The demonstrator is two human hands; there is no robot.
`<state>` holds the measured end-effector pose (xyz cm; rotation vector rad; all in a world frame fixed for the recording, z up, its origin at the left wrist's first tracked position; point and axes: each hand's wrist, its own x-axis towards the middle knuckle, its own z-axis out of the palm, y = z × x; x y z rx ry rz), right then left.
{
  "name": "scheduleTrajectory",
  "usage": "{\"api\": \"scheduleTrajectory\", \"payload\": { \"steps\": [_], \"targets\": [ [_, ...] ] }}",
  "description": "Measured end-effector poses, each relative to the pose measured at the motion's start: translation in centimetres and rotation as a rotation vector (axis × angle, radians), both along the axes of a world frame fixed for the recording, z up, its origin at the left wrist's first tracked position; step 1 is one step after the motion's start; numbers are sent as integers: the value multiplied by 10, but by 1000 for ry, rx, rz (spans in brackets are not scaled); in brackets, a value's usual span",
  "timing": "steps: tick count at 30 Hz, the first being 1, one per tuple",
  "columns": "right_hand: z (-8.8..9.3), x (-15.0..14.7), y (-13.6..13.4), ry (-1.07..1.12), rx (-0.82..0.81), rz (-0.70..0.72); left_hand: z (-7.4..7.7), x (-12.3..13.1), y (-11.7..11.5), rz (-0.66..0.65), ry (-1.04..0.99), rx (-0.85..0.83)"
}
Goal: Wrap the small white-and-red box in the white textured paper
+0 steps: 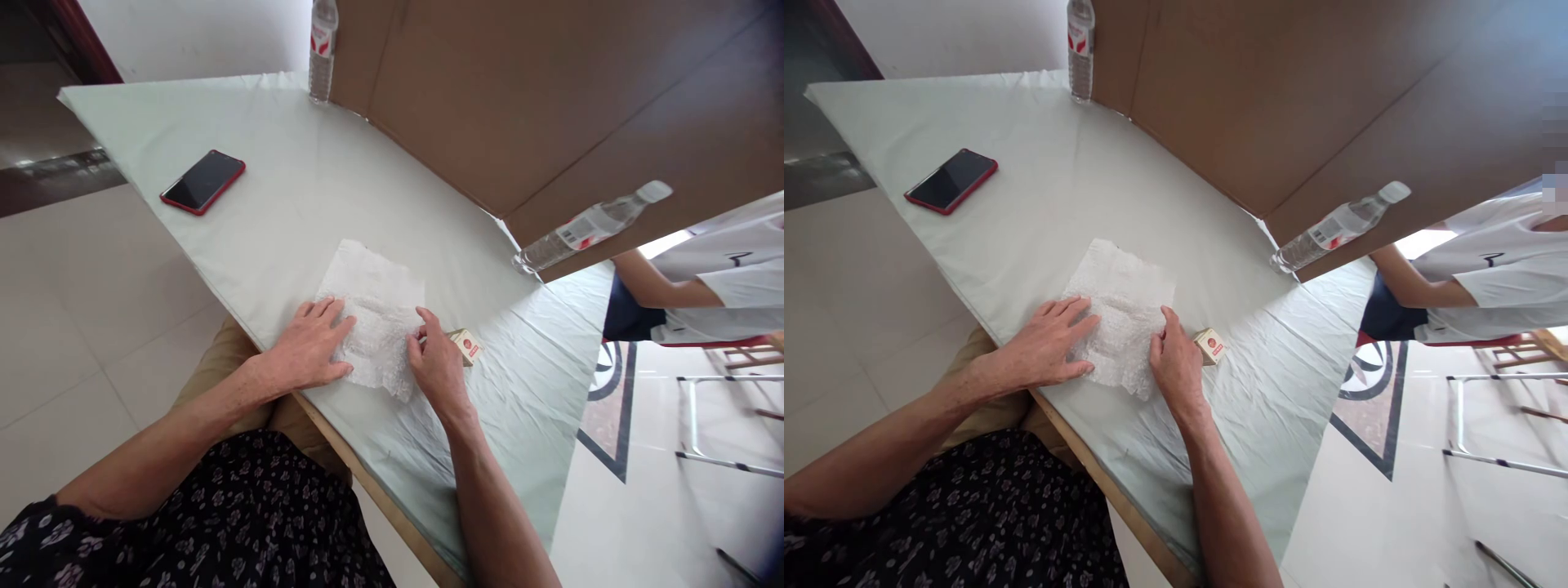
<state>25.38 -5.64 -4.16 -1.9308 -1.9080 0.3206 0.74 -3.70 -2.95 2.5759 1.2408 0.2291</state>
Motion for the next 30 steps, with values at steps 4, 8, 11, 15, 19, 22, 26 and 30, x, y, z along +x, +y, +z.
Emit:
{"api": "scheduleTrajectory", "payload": {
  "steps": [4, 8, 11, 15, 19, 22, 26, 30],
  "targets": [
    [2, -1, 0, -45, 22, -41, 0, -1, 0, -9, 23, 15],
    [17, 3, -12, -38, 130, -101, 0, -3, -1, -6, 3, -2],
    [27, 24, -21, -47, 233, -112, 2, -5, -1, -2, -52, -30],
    [25, 65, -30, -117, 195, -113, 7, -11, 6, -7, -170, -6],
    [11, 87, -34, -56, 75, -158, 6, -14, 18, -37, -321, -12],
    [2, 86, -33, 32, 26, -169, 0, -14, 25, -39, -359, -36],
    [5, 78, -29, 139, 45, -234, -11, -12, 27, -37, -341, -60],
    [24, 53, -25, 248, 143, -185, -14, -12, 24, -42, -310, -48]
  ]
}}
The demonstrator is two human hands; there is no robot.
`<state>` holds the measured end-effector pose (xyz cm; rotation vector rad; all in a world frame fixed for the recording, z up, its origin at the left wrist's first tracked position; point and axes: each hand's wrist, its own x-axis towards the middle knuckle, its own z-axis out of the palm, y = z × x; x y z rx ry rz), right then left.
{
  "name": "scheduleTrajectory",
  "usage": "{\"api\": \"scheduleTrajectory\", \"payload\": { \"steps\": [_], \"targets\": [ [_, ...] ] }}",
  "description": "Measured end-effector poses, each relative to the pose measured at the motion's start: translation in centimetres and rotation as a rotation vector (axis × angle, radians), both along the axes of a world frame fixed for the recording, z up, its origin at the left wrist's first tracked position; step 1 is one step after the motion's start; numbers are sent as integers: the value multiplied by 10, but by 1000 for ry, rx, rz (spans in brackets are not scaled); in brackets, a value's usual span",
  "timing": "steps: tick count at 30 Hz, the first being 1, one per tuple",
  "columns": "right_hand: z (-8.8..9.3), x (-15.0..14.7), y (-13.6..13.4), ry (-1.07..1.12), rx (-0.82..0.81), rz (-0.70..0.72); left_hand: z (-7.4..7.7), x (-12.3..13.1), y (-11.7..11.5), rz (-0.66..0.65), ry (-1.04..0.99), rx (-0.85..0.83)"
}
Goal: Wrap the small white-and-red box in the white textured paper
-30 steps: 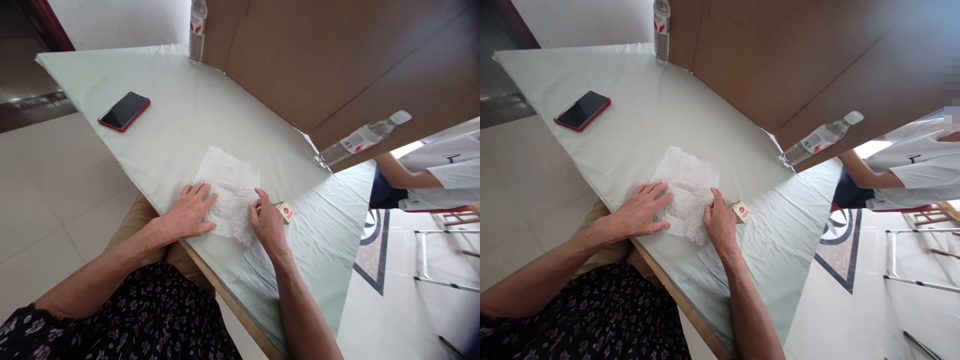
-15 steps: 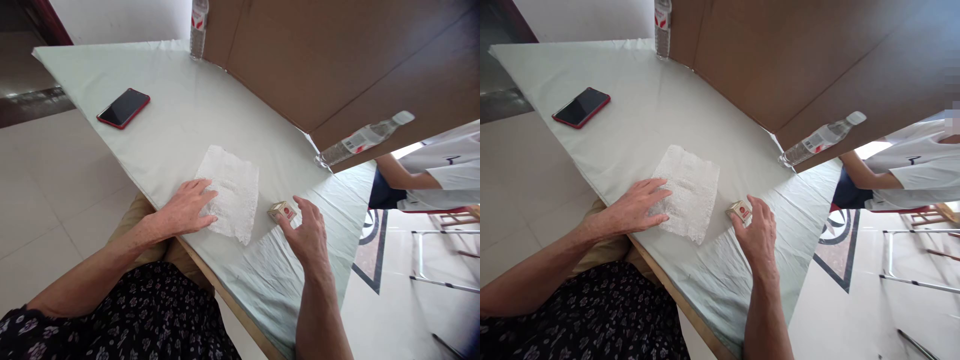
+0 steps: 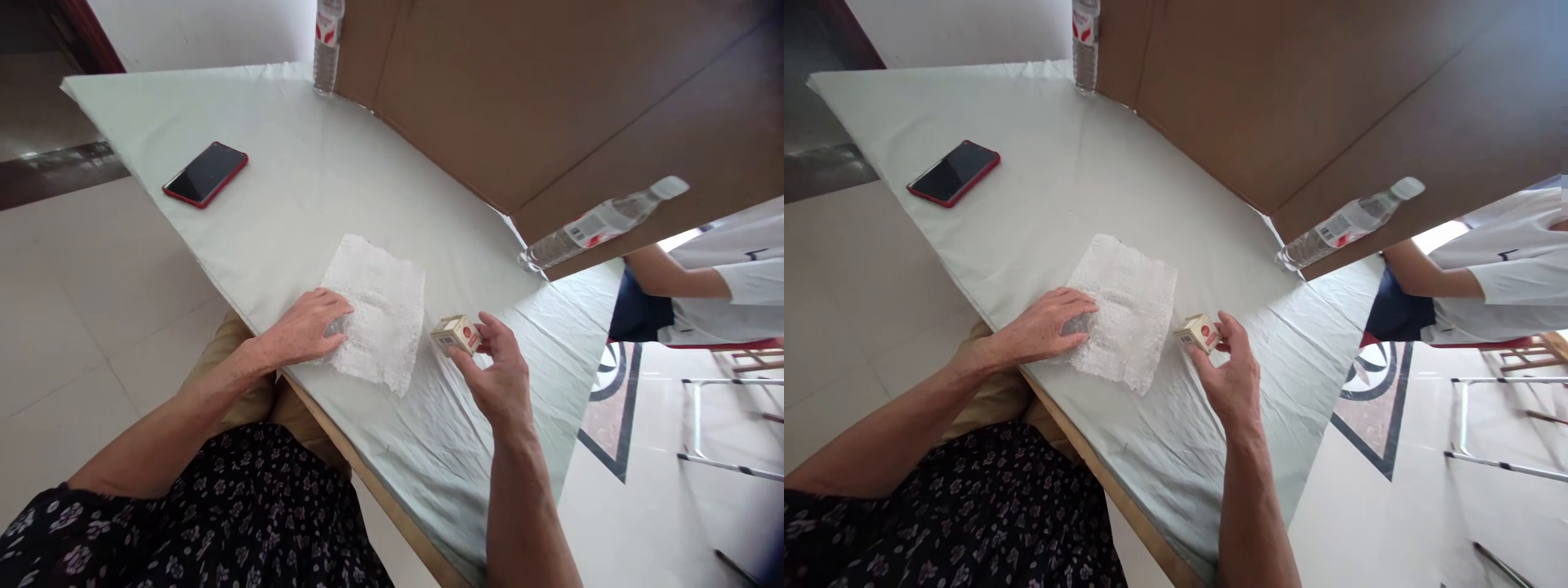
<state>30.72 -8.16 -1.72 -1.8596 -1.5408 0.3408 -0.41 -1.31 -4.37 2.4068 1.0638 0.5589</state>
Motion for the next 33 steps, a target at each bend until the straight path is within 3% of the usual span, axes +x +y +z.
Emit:
{"api": "scheduleTrajectory", "payload": {
  "steps": [5, 12, 16, 25, 33],
  "targets": [
    [15, -49, 20, 24, 99, 267, -1, 1, -2, 15, 23, 7],
    [-24, -75, 53, -27, -1, 549, -7, -1, -4, 30, 7, -29],
    [-37, -71, 51, 36, -47, 543, -12, -2, -4, 35, -23, -33],
    [-43, -67, 51, 84, -67, 512, -17, -3, -4, 44, -45, -13],
    [-43, -68, 51, 41, -42, 533, -4, -8, -18, 32, -125, 77]
  ]
}}
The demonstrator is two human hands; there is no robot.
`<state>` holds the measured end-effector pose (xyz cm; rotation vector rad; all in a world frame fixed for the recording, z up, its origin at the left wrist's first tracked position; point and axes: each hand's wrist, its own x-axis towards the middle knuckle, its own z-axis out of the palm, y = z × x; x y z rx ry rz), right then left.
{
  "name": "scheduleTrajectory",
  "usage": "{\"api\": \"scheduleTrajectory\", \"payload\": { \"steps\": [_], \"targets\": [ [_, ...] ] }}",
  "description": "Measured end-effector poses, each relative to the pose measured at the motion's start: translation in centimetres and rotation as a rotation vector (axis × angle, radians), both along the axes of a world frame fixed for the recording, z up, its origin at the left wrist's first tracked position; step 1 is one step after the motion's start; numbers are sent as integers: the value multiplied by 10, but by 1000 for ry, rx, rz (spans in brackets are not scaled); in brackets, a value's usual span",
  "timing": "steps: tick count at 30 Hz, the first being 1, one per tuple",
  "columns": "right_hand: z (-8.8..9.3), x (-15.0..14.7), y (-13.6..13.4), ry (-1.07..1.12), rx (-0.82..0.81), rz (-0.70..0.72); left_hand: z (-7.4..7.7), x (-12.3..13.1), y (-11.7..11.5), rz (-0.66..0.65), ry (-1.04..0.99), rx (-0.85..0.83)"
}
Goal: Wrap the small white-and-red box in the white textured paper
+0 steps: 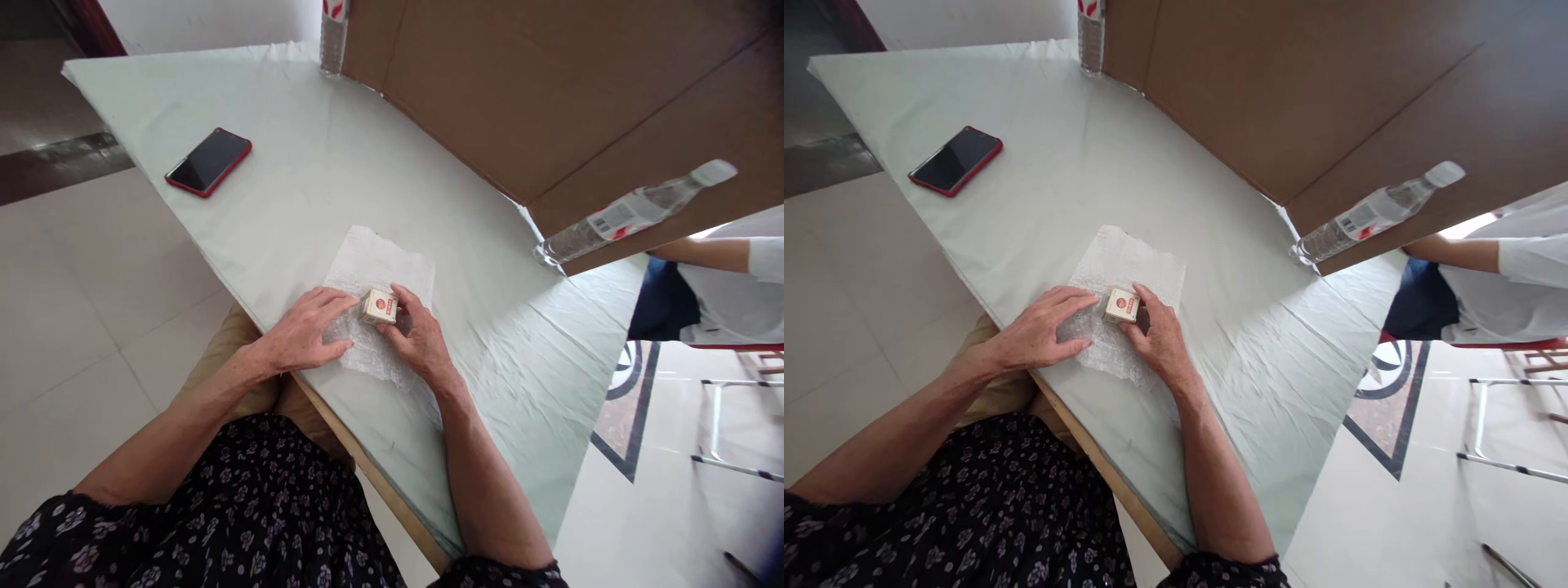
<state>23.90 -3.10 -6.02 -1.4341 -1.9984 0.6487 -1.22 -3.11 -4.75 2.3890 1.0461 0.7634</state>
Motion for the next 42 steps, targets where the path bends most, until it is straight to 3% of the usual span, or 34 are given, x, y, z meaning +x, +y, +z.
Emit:
{"api": "scheduleTrajectory", "payload": {
  "steps": [7, 10, 13, 16, 20, 23, 28, 36, 42],
  "targets": [
    [36, 14, -25, -90, 132, 30, 21, -15, -32, -92, 220, 121],
    [48, 13, -50, -233, 198, 159, 20, -13, -33, -97, 253, 179],
    [43, 4, -71, -401, 220, 208, 14, -5, -29, -52, 206, 237],
    [29, -4, -78, -487, 310, 123, 10, 6, -23, 16, 65, 243],
    [23, -3, -61, -321, 388, -13, 15, 17, -9, 152, -130, 92],
    [30, 0, -40, -131, 276, -108, 22, 19, 3, 142, -131, -22],
    [40, -1, -20, 77, 117, -140, 27, 22, 13, 81, -3, -43],
    [51, 16, -8, 357, -121, -135, 20, 31, 15, 97, -204, -175],
    [45, 25, 22, 330, -383, 31, 20, 29, 13, 107, -217, -170]
  ]
}}
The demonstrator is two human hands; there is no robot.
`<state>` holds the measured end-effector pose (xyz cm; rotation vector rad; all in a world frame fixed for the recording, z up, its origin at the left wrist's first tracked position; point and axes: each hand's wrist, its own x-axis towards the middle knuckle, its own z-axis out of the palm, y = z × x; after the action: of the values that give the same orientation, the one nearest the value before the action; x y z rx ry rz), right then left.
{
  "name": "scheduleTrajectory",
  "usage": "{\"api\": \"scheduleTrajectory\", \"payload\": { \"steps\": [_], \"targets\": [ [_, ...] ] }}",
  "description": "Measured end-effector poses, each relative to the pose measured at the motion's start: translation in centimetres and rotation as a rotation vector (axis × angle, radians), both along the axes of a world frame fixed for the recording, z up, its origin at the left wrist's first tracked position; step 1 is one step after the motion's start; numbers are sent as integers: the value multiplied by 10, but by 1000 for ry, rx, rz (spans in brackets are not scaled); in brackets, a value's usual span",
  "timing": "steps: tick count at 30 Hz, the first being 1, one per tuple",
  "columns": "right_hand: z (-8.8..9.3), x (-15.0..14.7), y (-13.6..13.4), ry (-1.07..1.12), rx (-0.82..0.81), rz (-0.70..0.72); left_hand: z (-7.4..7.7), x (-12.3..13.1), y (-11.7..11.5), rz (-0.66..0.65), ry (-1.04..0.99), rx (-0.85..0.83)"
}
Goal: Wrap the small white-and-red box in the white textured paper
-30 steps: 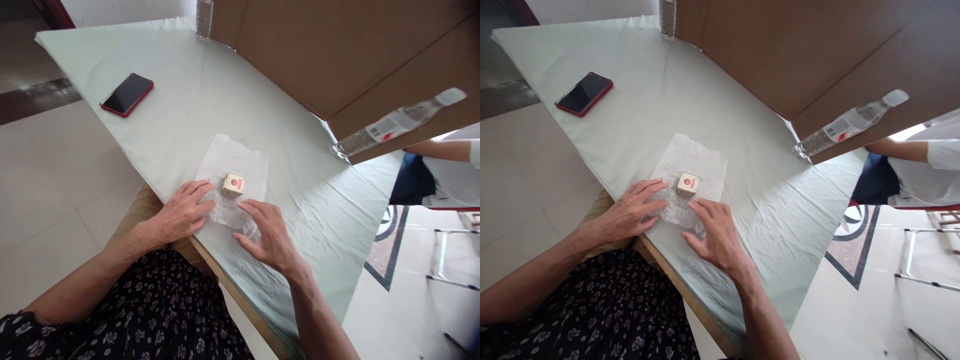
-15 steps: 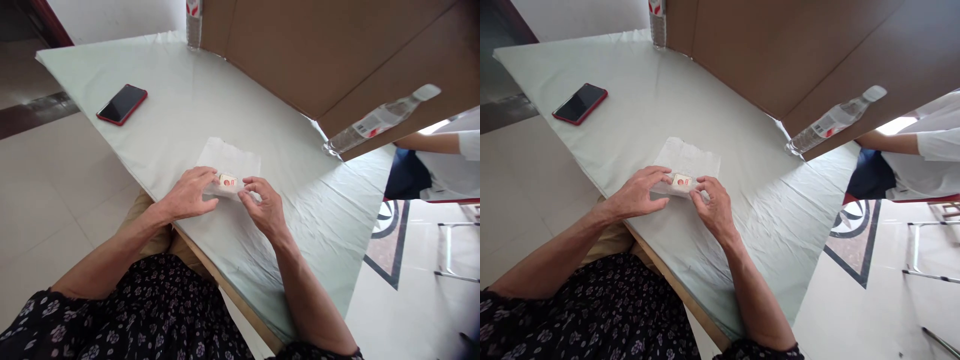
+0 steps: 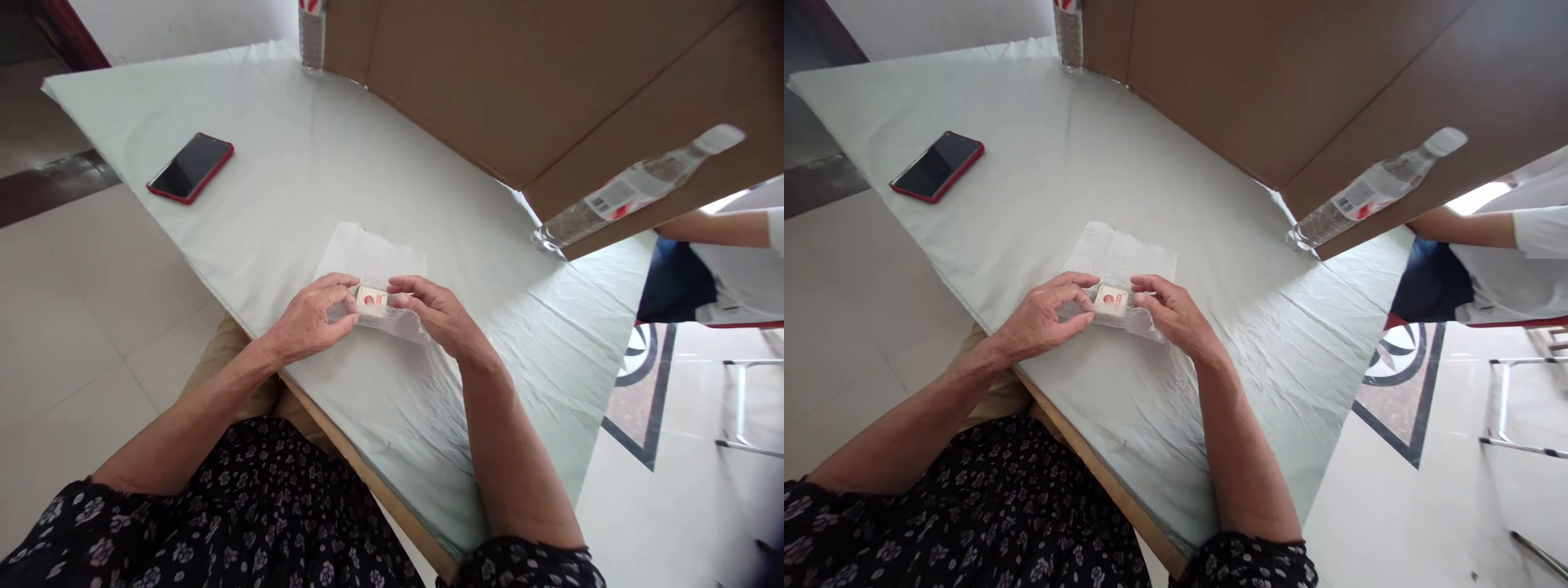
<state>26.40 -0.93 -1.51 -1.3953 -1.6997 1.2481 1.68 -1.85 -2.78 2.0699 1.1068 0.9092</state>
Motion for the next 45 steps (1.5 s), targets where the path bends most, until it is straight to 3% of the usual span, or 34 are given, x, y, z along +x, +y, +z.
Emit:
{"api": "scheduleTrajectory", "payload": {
  "steps": [3, 8, 17, 22, 30, 45],
  "targets": [
    [-1, -7, 3, -30, 4, 89, -1, 0, 1, 3, -39, -3],
    [-1, -9, -2, -44, 23, 80, -1, 4, 4, -6, -84, -36],
    [4, 6, -24, -64, 62, -32, 0, 8, 14, -16, -88, -48],
    [-8, -12, -19, -35, 145, -86, 0, 11, 17, 19, -135, -179],
    [-19, -28, -21, 134, 75, -195, 2, 13, 14, 58, -239, -312],
    [-20, -30, -23, 123, 54, -208, 1, 13, 16, 63, -212, -342]
  ]
}}
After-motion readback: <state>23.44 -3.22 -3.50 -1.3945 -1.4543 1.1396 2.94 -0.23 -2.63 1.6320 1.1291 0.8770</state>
